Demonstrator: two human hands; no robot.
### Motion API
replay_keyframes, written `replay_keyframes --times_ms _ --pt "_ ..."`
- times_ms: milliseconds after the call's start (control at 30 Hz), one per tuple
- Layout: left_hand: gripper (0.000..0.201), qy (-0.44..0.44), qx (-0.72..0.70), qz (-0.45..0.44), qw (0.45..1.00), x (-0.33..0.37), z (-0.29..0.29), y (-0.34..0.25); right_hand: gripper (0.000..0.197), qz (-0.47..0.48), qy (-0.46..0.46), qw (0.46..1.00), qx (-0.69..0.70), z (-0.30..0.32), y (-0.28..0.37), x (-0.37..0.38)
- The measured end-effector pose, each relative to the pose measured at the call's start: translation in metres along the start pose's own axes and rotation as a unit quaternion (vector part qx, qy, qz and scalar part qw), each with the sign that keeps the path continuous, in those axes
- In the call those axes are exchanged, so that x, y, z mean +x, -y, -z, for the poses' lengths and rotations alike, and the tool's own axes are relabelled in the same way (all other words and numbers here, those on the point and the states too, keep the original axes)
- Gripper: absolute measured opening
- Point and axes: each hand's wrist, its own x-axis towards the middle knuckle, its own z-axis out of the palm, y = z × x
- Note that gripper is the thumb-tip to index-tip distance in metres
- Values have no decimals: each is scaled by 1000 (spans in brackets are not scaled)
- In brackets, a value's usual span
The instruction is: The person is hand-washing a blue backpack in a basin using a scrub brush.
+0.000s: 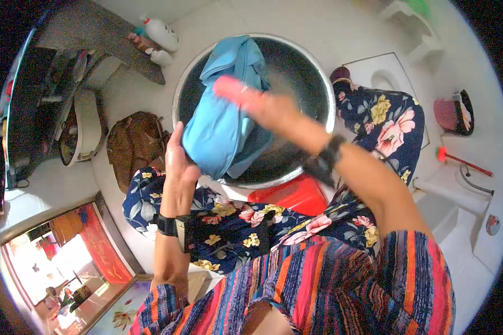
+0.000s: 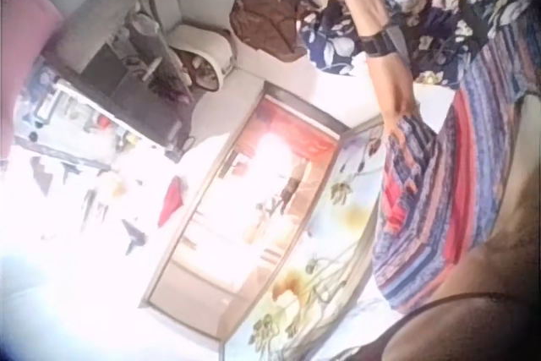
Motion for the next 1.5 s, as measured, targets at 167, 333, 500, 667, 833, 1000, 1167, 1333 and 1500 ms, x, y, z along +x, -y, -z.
replay_keyframes --times_ms 167,333,500,667,833,1000,1167,1333,1500 --pt "41 22 -14 11 1000 -1 -13 1 35 -142 76 983 -83 3 -45 42" --pt "40 -34 -36 -3 999 -3 3 -2 50 30 186 982 23 48 72 -1" --pt "41 -6 14 -42 999 -6 -7 11 45 -87 151 983 -51 23 -68 77" --pt "47 -33 -62 -30 997 -1 8 -6 54 -101 193 976 2 19 15 62" --pt "40 -47 -120 21 991 18 28 -5 55 22 186 982 36 17 74 -1" --pt "38 -13 -147 51 988 27 22 7 46 -204 90 975 -13 -27 -57 33" --pt "43 -50 -149 22 987 26 38 -5 43 7 121 989 84 22 54 31" --pt "41 -20 -182 61 981 37 64 12 40 -126 330 936 -7 -38 23 35" --pt "44 5 -177 56 983 31 66 9 42 -278 214 931 98 -51 -64 47"
